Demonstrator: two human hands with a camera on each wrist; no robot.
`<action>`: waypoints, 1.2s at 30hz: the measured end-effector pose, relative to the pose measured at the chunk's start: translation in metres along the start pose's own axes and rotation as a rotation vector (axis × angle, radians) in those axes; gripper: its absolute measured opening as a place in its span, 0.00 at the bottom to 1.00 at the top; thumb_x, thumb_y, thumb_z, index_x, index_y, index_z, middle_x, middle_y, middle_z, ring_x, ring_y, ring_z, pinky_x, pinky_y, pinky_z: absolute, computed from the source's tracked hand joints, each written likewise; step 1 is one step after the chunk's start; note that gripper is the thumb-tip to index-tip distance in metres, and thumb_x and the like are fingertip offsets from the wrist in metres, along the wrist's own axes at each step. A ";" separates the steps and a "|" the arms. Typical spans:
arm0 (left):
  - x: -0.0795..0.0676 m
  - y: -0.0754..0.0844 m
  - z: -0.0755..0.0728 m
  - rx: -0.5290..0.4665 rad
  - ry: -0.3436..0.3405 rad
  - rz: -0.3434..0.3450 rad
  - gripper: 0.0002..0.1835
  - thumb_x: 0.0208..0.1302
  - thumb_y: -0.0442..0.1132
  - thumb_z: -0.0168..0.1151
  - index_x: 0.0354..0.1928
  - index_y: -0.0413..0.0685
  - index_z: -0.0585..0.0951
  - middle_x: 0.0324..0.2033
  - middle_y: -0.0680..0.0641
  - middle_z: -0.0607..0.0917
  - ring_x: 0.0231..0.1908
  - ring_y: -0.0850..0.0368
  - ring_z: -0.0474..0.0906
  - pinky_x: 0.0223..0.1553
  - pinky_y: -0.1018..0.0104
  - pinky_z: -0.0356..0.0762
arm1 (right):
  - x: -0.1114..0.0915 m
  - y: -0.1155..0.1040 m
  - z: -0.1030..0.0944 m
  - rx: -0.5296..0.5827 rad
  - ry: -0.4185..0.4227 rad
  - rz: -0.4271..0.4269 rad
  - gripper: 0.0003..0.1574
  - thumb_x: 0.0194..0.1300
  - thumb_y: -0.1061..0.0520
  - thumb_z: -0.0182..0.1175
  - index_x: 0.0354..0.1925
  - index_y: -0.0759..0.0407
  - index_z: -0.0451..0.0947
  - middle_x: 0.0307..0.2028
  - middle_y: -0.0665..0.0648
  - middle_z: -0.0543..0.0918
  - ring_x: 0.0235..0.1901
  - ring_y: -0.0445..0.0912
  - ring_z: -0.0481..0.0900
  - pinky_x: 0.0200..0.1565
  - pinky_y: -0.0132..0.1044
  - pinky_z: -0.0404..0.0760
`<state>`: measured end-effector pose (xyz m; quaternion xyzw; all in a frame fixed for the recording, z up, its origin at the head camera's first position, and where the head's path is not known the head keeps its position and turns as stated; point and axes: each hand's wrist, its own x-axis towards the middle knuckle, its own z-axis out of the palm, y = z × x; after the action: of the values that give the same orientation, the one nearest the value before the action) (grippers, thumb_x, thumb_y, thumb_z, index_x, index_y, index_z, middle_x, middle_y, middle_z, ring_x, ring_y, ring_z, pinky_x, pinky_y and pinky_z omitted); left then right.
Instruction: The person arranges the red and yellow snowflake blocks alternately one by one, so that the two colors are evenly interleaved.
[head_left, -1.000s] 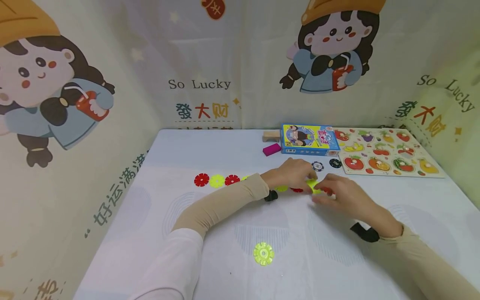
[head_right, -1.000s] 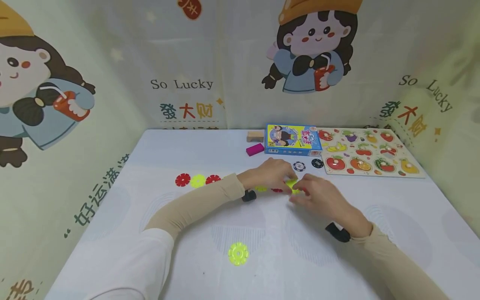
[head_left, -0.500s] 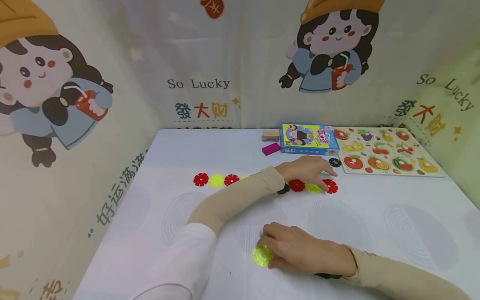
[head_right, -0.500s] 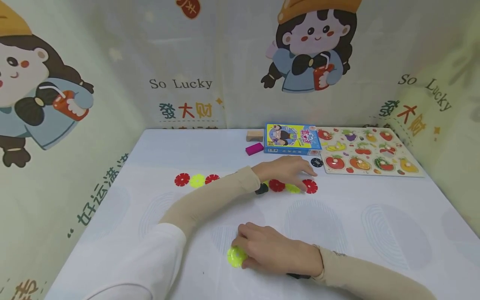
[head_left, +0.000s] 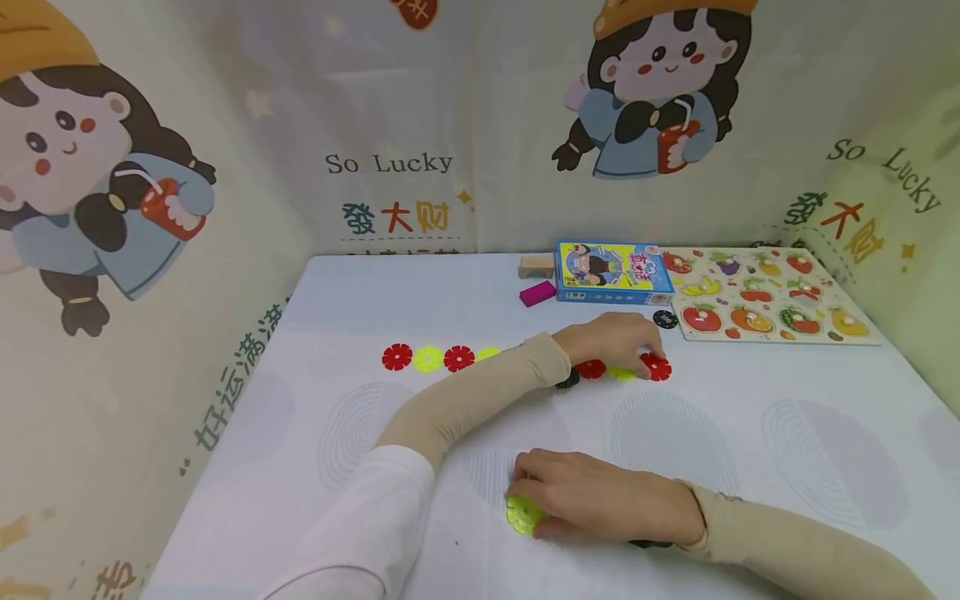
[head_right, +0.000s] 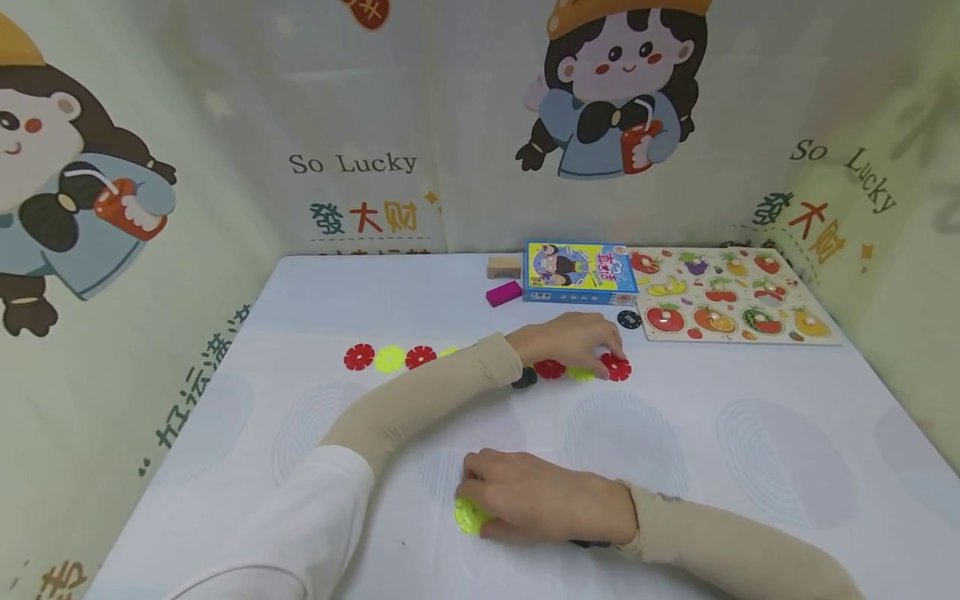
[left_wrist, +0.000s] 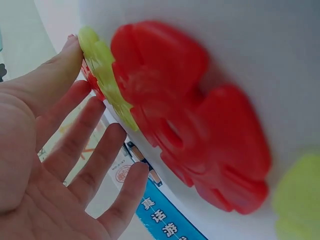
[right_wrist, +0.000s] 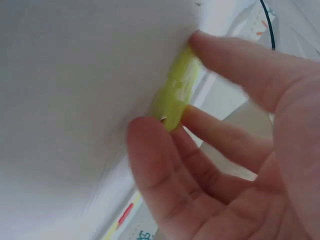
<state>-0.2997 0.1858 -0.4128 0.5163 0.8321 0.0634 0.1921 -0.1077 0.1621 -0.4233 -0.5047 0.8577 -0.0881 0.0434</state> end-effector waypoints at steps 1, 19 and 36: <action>0.000 0.000 0.000 0.000 0.000 0.003 0.25 0.55 0.56 0.66 0.57 0.72 0.76 0.58 0.64 0.75 0.59 0.69 0.64 0.59 0.72 0.65 | 0.000 0.000 0.000 0.004 0.013 -0.003 0.18 0.59 0.44 0.64 0.46 0.47 0.77 0.41 0.43 0.74 0.40 0.33 0.71 0.40 0.21 0.74; 0.001 0.003 0.000 0.034 0.010 0.032 0.23 0.56 0.54 0.65 0.56 0.69 0.78 0.54 0.62 0.78 0.56 0.67 0.68 0.58 0.73 0.66 | -0.123 0.136 -0.069 -0.036 0.213 0.657 0.23 0.38 0.48 0.78 0.37 0.51 0.86 0.32 0.46 0.85 0.26 0.37 0.75 0.25 0.27 0.73; -0.001 0.000 0.004 0.045 0.001 0.044 0.26 0.57 0.56 0.64 0.60 0.69 0.75 0.57 0.63 0.77 0.59 0.68 0.67 0.60 0.73 0.65 | -0.142 0.180 -0.053 0.050 0.058 0.772 0.26 0.49 0.48 0.72 0.46 0.60 0.84 0.36 0.54 0.83 0.29 0.40 0.74 0.27 0.29 0.72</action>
<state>-0.2982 0.1846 -0.4166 0.5388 0.8218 0.0489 0.1786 -0.2012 0.3771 -0.4088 -0.1408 0.9830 -0.1006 0.0615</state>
